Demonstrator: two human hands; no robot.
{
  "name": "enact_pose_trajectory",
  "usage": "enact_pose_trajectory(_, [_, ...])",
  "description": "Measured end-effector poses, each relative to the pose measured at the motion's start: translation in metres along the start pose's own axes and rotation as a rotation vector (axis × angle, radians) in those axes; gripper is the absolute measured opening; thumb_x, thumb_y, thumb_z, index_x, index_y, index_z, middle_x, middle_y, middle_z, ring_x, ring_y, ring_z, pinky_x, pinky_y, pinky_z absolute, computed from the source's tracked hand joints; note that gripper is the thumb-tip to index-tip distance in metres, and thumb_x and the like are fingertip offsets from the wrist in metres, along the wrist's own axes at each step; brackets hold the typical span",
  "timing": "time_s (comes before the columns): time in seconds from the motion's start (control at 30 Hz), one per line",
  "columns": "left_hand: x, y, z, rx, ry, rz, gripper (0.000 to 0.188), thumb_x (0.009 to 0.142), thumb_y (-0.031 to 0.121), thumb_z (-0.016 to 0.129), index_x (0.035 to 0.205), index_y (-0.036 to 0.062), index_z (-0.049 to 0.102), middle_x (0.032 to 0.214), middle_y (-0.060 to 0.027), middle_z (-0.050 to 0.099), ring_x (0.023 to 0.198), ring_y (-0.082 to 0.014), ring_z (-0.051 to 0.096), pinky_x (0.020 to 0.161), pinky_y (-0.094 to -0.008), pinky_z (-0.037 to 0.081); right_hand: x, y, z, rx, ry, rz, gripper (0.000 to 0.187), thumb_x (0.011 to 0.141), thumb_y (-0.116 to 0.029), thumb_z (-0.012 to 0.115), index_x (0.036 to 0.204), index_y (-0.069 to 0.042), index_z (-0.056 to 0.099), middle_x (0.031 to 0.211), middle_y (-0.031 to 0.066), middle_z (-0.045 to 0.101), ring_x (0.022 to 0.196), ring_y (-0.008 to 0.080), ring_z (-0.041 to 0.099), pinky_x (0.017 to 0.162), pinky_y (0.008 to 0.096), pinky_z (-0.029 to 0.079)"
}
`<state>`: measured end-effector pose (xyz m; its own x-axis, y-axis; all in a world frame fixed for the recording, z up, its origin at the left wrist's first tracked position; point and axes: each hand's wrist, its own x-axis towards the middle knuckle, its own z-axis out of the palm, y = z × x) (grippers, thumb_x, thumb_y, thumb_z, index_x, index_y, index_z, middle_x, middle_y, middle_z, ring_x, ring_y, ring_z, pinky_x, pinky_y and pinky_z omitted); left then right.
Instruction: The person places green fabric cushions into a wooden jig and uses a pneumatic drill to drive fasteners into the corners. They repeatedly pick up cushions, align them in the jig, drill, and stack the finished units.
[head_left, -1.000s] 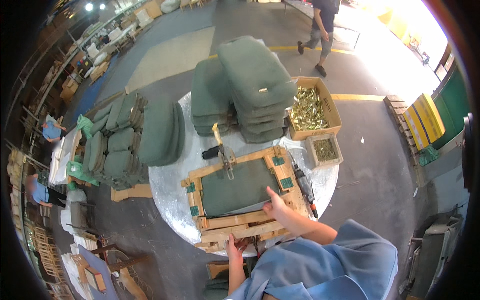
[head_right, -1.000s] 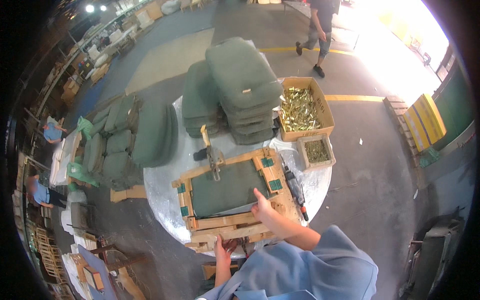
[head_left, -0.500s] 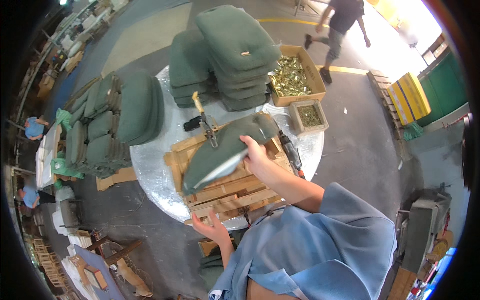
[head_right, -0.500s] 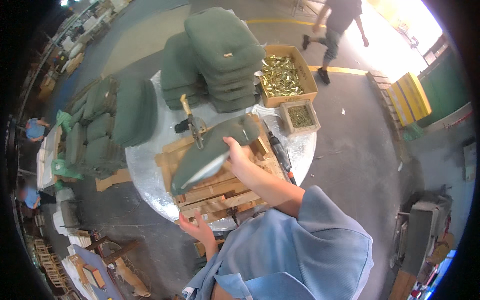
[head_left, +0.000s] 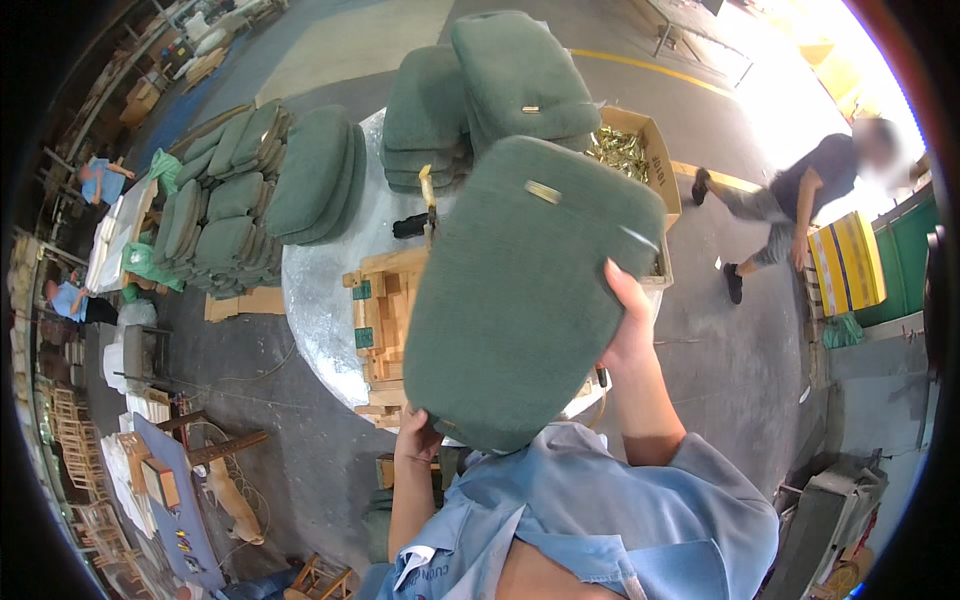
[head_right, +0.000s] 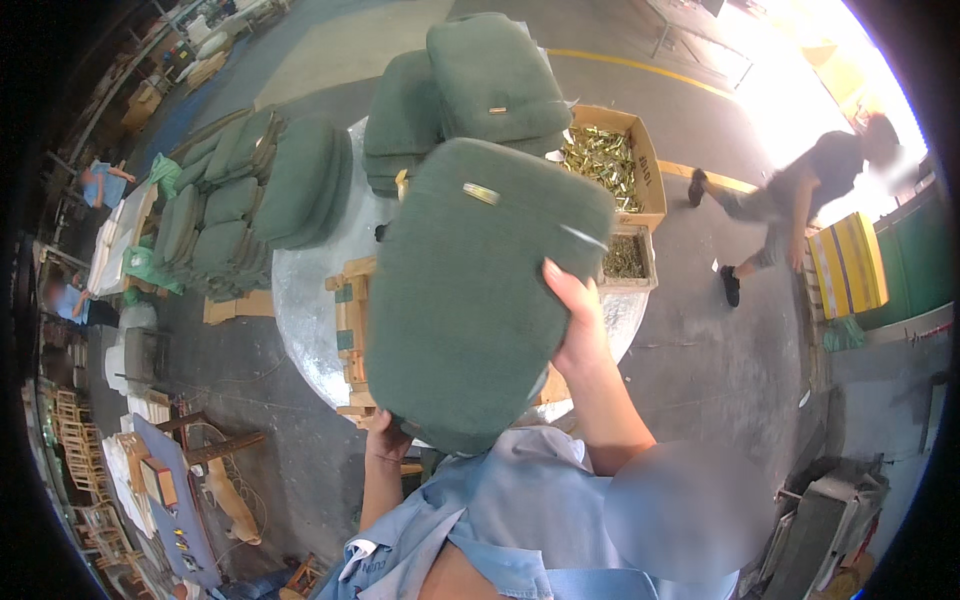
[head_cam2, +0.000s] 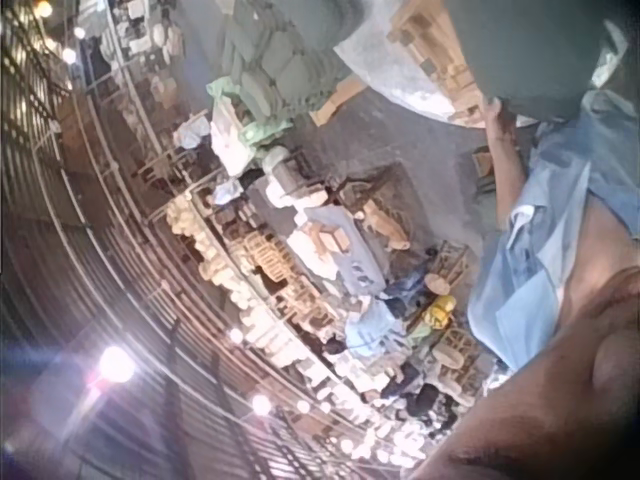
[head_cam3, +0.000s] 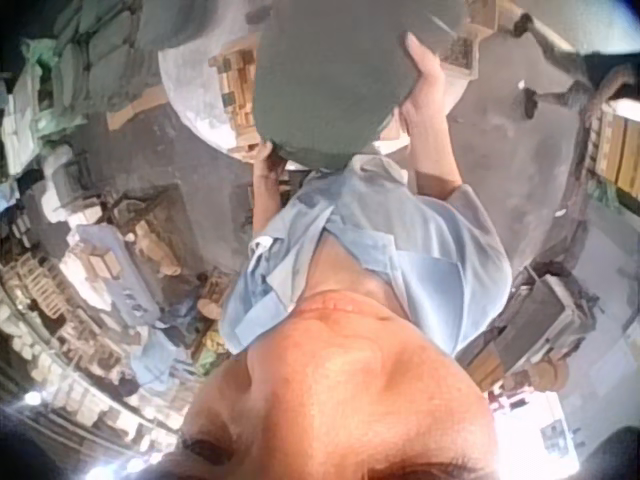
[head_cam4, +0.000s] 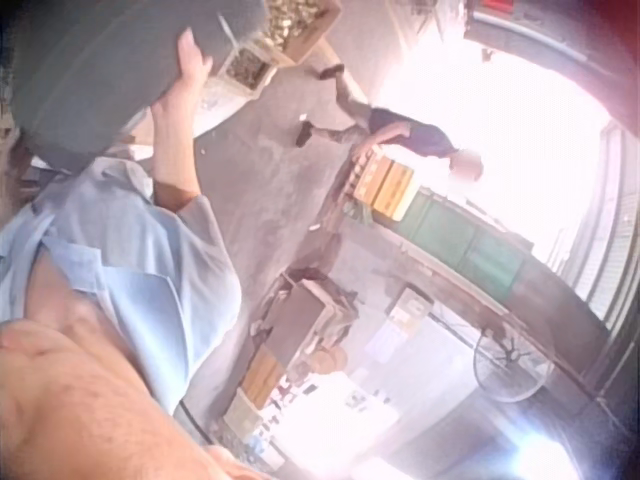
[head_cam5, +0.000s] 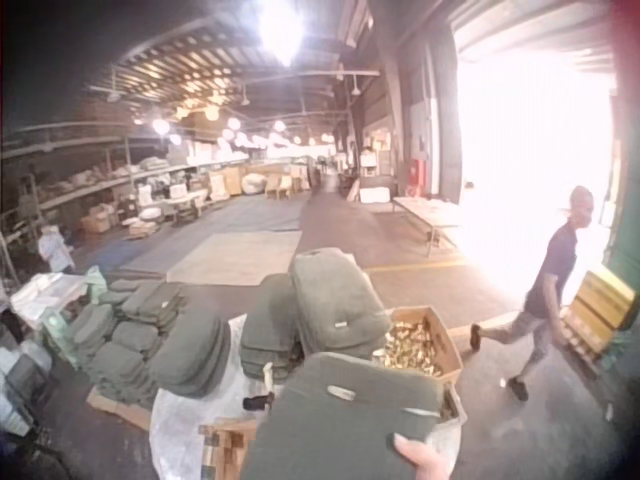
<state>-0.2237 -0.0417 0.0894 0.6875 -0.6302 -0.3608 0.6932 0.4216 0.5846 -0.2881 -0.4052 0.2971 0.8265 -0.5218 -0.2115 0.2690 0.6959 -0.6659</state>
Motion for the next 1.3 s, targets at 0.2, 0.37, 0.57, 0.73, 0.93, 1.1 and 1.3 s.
enact_pose_trajectory(0.2, [0.019,0.03,0.031,-0.134,0.013,0.274,0.063,0.097,0.032,0.078,0.149,0.0024,0.058,0.14,-0.0142,0.069,0.127,-0.0336,0.069,0.106,-0.0517,0.058,0.057,0.015,0.016,-0.199,-0.114,-0.051,0.062,0.108,-0.038,0.069,0.157,-0.006,0.047,0.147,0.0073,0.061,0.129,0.0165,0.059,0.108,0.0364,0.049])
enact_pose_trajectory(0.37, [0.126,0.15,0.083,0.142,0.393,0.246,0.053,0.108,0.034,0.065,0.148,0.001,0.057,0.14,-0.0118,0.067,0.126,-0.028,0.067,0.107,-0.0434,0.055,0.053,0.069,-0.061,-0.415,-0.08,0.208,0.054,0.109,-0.035,0.067,0.154,-0.01,0.052,0.14,0.0091,0.067,0.119,0.0221,0.068,0.101,0.0384,0.056])
enact_pose_trajectory(0.57, [0.346,0.292,0.092,0.203,0.2,0.405,0.043,0.108,0.032,0.067,0.137,0.0017,0.063,0.129,-0.0128,0.072,0.116,-0.0276,0.072,0.1,-0.0436,0.058,0.022,0.093,-0.114,-0.441,0.163,0.447,0.043,0.112,-0.03,0.061,0.148,-0.007,0.058,0.132,0.0095,0.07,0.106,0.0203,0.075,0.092,0.0333,0.057])
enact_pose_trajectory(0.73, [0.504,0.337,0.125,0.149,-0.129,0.329,0.042,0.107,0.029,0.07,0.136,-0.0007,0.062,0.127,-0.0145,0.072,0.115,-0.0305,0.073,0.102,-0.0472,0.059,0.03,0.105,-0.148,-0.332,0.365,0.436,0.042,0.111,-0.032,0.064,0.146,-0.008,0.059,0.126,0.0067,0.072,0.102,0.017,0.075,0.091,0.0331,0.057])
enact_pose_trajectory(0.93, [0.585,0.265,0.115,0.351,0.028,0.166,0.055,0.104,0.036,0.074,0.146,0.0048,0.055,0.135,-0.0155,0.068,0.118,-0.0309,0.072,0.102,-0.0497,0.06,0.057,0.131,-0.156,-0.348,0.397,0.564,0.04,0.112,-0.03,0.061,0.145,-0.008,0.058,0.125,0.0061,0.071,0.102,0.018,0.075,0.089,0.0331,0.057])
enact_pose_trajectory(1.1, [0.546,0.299,0.134,1.009,0.339,0.226,0.055,0.097,0.047,0.08,0.127,0.0035,0.069,0.111,-0.012,0.075,0.093,-0.0244,0.078,0.079,-0.0394,0.066,0.059,0.139,-0.155,-0.442,0.383,0.643,0.038,0.112,-0.03,0.06,0.144,-0.01,0.058,0.123,0.0047,0.072,0.101,0.0202,0.075,0.087,0.0347,0.059])
enact_pose_trajectory(1.3, [0.519,0.305,0.016,0.58,0.911,0.691,0.056,0.091,0.044,0.087,0.112,-0.0025,0.065,0.09,-0.0113,0.066,0.066,-0.0214,0.066,0.058,-0.0345,0.056,0.045,0.145,-0.158,-0.495,0.348,0.775,0.042,0.112,-0.033,0.061,0.145,-0.008,0.056,0.125,0.0073,0.071,0.088,0.0203,0.076,0.072,0.032,0.06])
